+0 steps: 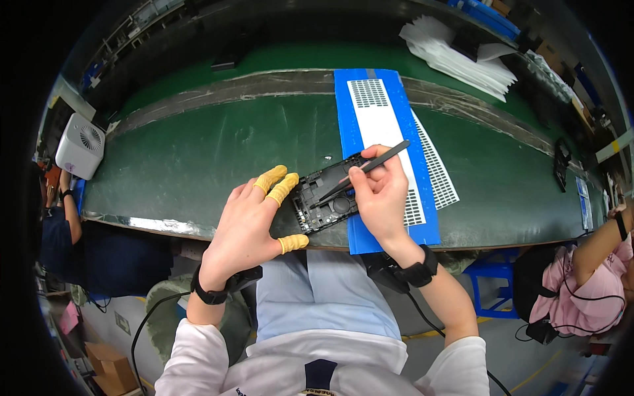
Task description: The worker is picking small labels or components from a tray and applying them to a plastic chassis.
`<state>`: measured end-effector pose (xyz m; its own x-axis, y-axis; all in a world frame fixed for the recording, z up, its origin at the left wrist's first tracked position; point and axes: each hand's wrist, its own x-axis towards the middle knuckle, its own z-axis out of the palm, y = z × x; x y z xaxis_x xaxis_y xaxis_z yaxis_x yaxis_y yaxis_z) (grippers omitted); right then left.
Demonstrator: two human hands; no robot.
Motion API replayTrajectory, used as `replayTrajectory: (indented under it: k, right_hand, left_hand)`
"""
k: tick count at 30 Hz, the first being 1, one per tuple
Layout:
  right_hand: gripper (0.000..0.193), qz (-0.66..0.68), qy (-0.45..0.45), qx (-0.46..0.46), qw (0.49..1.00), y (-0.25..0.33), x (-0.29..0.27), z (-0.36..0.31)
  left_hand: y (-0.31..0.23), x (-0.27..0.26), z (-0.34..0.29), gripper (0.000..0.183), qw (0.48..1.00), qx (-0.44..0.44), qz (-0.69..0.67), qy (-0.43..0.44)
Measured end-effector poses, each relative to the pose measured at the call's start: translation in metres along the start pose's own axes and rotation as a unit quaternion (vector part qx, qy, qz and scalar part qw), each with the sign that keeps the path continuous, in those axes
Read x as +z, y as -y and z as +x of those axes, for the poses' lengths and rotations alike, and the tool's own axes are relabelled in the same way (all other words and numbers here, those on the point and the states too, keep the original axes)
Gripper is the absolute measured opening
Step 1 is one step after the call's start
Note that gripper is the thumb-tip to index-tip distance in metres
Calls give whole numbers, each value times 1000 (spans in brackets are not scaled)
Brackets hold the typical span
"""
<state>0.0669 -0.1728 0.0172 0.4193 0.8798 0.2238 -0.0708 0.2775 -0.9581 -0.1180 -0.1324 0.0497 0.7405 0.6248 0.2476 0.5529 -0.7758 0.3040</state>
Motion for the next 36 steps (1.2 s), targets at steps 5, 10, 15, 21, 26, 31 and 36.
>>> replayTrajectory:
  k: [5, 10, 15, 21, 26, 31, 36]
  right_hand:
    - [24, -7, 10, 9, 1000, 0, 2, 0]
    - [24, -17, 6, 10, 1000, -1, 2, 1]
    - [24, -18, 7, 3, 1000, -1, 4, -1]
    - [24, -26, 0, 5, 1000, 0, 4, -2]
    - [25, -25, -1, 7, 1000, 0, 5, -2]
    - [24, -30, -5, -2, 1000, -1, 4, -2]
    - [24, -22, 4, 4, 1000, -1, 3, -2]
  left_hand:
    - [2, 1, 0, 69, 1000, 0, -9, -17]
    - [4, 3, 2, 71, 999, 6, -15, -32]
    - [4, 2, 0, 71, 999, 0, -19, -37]
    - [2, 2, 2, 71, 999, -7, -20, -34]
    - [2, 2, 1, 70, 999, -8, -24, -44]
    - [2, 2, 1, 70, 998, -8, -27, -50]
    - [3, 4, 1, 70, 998, -7, -32, -53]
